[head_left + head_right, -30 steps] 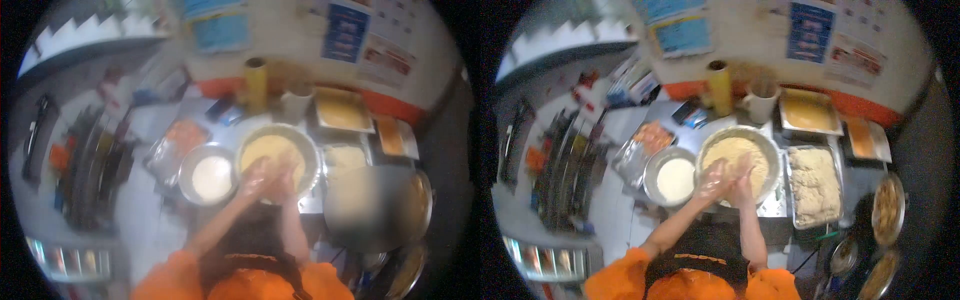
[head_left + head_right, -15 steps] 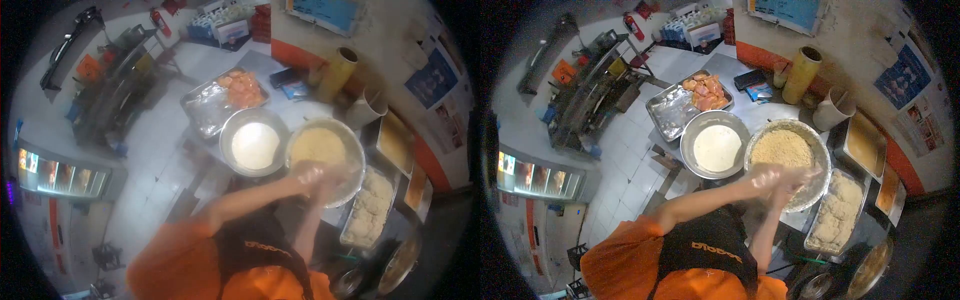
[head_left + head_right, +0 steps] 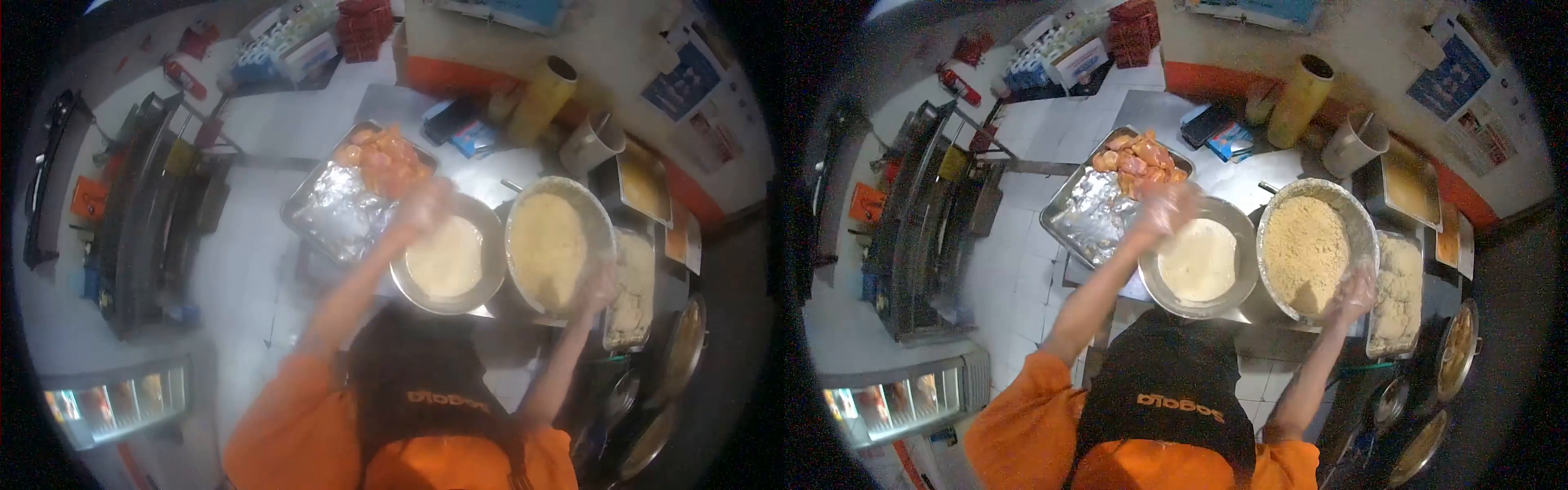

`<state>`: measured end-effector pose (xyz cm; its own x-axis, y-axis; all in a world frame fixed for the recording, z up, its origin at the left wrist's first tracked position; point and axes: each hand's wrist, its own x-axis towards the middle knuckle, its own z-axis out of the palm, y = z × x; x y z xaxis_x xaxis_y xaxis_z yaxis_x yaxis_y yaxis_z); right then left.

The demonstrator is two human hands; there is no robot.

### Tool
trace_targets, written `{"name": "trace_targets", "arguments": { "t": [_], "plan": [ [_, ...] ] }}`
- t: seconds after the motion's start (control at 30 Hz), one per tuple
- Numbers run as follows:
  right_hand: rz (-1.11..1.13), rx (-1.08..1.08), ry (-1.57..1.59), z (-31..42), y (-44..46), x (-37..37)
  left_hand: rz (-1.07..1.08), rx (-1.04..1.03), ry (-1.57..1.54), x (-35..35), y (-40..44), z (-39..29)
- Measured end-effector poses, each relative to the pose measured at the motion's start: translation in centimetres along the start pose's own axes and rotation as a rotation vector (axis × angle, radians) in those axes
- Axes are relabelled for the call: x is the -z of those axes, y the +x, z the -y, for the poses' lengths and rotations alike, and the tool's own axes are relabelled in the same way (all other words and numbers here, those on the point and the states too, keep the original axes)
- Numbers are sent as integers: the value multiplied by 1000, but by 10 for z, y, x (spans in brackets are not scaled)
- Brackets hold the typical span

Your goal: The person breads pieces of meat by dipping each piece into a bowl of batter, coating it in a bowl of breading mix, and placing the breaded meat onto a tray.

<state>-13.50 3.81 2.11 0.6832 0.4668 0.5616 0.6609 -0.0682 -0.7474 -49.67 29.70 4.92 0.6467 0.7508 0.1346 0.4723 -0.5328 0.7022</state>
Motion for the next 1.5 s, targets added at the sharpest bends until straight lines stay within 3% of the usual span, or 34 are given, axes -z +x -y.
{"name": "trace_targets", "arguments": {
  "t": [0.07, 0.13, 0.2, 0.23, 0.33, 0.4, 0.47, 0.53, 0.6, 0.67, 0.73, 0.77, 0.8, 0.87, 0.93, 0.97, 1.07, 1.13, 1.23, 1.27, 1.33, 1.37, 1.4, 1.43, 1.47, 1.5],
  "plan": [
    [-107, -611, 308, 6, -6, 15, -195, 77, 176, 32, 23, 61],
    [-90, -352, -35, 6, -16, 24, -154, 101, 30, 48, 24, 98],
    [-19, -381, -19, 32, -15, 27, 0, -166, 561, 51, 25, 105],
    [14, -393, -8, 47, -11, 26, 40, -140, 657, 44, 31, 110],
    [87, -420, 15, 66, -8, 23, -7, -82, 571, 16, 26, 146],
    [177, -510, 241, 68, -5, 16, 30, -51, 607, 17, 17, 154],
    [227, -578, 451, 70, 0, 9, 22, -12, 318, 53, 3, 103],
    [359, -479, 155, 99, 8, -2, -25, 1, 184, 51, 3, 118],
    [375, -420, 223, 96, 15, -18, -65, 17, 45, 54, -4, 131],
    [561, -493, 274, 139, 25, -35, -80, 246, -1067, 62, -16, 111],
    [778, -170, 259, 169, 38, -58, -87, 255, -1017, 59, -23, 65],
    [883, -254, 509, 174, 31, -83, -62, 238, -993, 51, -25, 54],
    [957, -78, 385, 189, 29, -95, -35, 214, -967, 41, -25, 46],
    [1041, -28, 420, 205, 17, -123, 3, -79, -493, 28, -23, 15],
    [1100, -137, 581, 167, -11, -148, -38, 371, -615, 27, -22, -56],
    [1112, -177, 630, 151, -19, -151, -67, 194, -526, 19, -29, -48],
    [1187, -117, 583, 137, -15, -127, -15, 280, -646, 12, -32, -71],
    [1244, -67, 342, 145, 1, -101, -32, 364, -732, -2, -33, -78],
    [1209, -282, 208, 124, 41, -79, 63, 323, -476, -9, -35, -84],
    [1155, -247, 76, 107, 53, -73, 109, 277, -283, -15, -34, -87],
    [1046, 111, -349, 54, 61, -70, 159, 257, -80, -26, -38, -83],
    [1315, -18, -489, 83, 93, -63, 288, 251, -43, -39, -40, -67],
    [1321, -21, -476, 70, 90, -68, 421, 239, -9, -56, -45, -45],
    [1370, 115, -626, 50, 84, -71, 239, -180, -8, -79, -64, -3],
    [1391, 184, -701, 43, 83, -75, 242, -175, -5, -80, -67, -10],
    [1409, 255, -775, 37, 83, -79, 391, -142, 269, -82, -65, -25]
  ]
}}
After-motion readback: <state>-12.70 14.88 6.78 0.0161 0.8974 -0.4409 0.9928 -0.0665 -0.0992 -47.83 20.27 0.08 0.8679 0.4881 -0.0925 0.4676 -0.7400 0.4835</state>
